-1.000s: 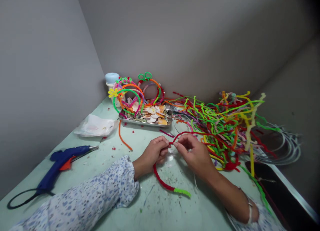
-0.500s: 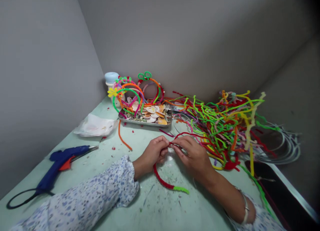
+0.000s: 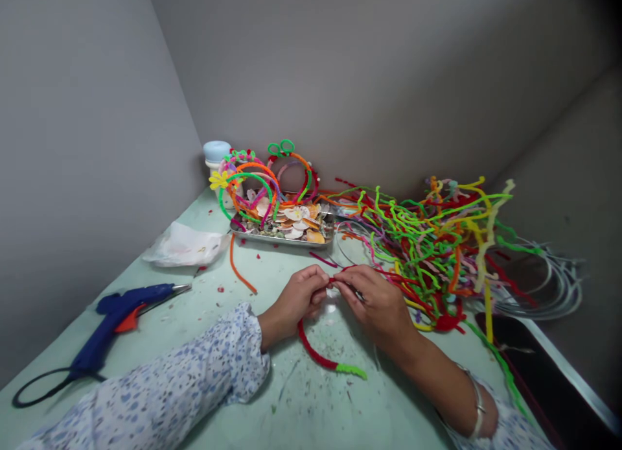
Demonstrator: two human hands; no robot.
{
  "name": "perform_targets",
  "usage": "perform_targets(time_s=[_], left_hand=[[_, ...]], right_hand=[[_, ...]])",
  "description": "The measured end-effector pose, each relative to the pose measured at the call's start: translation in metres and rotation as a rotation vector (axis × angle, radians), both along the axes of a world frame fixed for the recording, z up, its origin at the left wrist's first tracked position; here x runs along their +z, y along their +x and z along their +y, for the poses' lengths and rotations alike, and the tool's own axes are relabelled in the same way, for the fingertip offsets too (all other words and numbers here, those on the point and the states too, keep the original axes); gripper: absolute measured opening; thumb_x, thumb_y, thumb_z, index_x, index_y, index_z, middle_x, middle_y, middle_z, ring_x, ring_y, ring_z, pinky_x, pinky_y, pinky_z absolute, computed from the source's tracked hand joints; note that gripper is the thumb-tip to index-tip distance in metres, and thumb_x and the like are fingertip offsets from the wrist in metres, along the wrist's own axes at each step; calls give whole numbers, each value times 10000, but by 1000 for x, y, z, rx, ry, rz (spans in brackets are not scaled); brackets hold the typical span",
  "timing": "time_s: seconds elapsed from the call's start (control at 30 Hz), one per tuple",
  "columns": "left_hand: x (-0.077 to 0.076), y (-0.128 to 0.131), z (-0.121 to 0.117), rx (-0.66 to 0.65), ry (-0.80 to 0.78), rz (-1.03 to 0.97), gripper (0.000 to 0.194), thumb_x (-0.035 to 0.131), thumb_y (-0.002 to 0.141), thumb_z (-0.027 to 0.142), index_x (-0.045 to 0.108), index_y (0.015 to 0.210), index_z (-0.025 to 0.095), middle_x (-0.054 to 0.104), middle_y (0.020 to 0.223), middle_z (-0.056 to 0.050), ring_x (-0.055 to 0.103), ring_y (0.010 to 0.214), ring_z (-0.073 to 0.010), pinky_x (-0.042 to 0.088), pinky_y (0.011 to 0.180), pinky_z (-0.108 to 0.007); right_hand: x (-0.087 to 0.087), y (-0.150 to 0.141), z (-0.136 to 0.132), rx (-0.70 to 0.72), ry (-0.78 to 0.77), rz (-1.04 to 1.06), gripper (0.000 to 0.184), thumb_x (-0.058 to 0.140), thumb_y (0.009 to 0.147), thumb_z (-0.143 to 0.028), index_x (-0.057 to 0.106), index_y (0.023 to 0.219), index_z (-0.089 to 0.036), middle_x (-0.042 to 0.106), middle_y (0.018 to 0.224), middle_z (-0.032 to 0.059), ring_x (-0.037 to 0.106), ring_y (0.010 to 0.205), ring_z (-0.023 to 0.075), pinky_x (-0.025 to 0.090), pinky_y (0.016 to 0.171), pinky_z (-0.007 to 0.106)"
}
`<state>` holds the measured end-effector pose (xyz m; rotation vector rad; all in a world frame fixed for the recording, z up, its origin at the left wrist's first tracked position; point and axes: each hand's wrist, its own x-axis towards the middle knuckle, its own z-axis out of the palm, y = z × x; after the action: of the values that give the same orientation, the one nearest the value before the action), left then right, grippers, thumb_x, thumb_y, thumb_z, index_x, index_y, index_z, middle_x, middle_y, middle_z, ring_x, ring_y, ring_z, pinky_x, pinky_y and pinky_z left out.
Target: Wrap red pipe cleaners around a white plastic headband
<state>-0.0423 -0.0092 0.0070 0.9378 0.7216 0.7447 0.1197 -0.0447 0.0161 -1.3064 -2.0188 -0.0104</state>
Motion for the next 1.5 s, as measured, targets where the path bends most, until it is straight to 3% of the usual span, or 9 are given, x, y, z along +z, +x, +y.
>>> perform_targets(time_s=[0.47,0.87,1.23,1.37,1.5], left_hand=[[0,-1,0,1,0,-11,184,559,784,325,440,726,197,332,465,99,227,330,-35,166,338,-163],[1,-1,0,3,12,4,156,547,790,297,448,720,197,325,462,97,220,339,-39,184,337,-164],[1,-1,-2,14,28,20,160,538,797,284,443,708,192,319,464,95,221,342,-38,179,333,-168],[1,-1,-2,7,32,19,157,535,803,282,444,714,191,319,469,93,219,347,-37,165,336,-169],[0,-2,-2,4,34,16,154,532,810,282,445,721,192,321,466,94,215,345,-37,165,337,-174]], right_hand=[[-4,0,0,-27,60,-47,152,523,905,-249,661,958,-213,675,920,57,632,821,168,480,765,281],[0,-1,-2,-17,-39,46,155,513,910,-251,659,943,-210,661,905,60,626,809,175,485,748,294],[6,-1,1,-34,-298,152,163,503,895,-275,649,883,-203,634,840,33,585,800,176,423,713,286],[11,-2,2,-17,-433,275,185,503,880,-303,653,853,-198,652,825,24,584,778,169,420,703,280],[15,-2,4,-24,-629,453,206,520,842,-336,657,822,-182,637,711,6,547,638,144,401,586,255]])
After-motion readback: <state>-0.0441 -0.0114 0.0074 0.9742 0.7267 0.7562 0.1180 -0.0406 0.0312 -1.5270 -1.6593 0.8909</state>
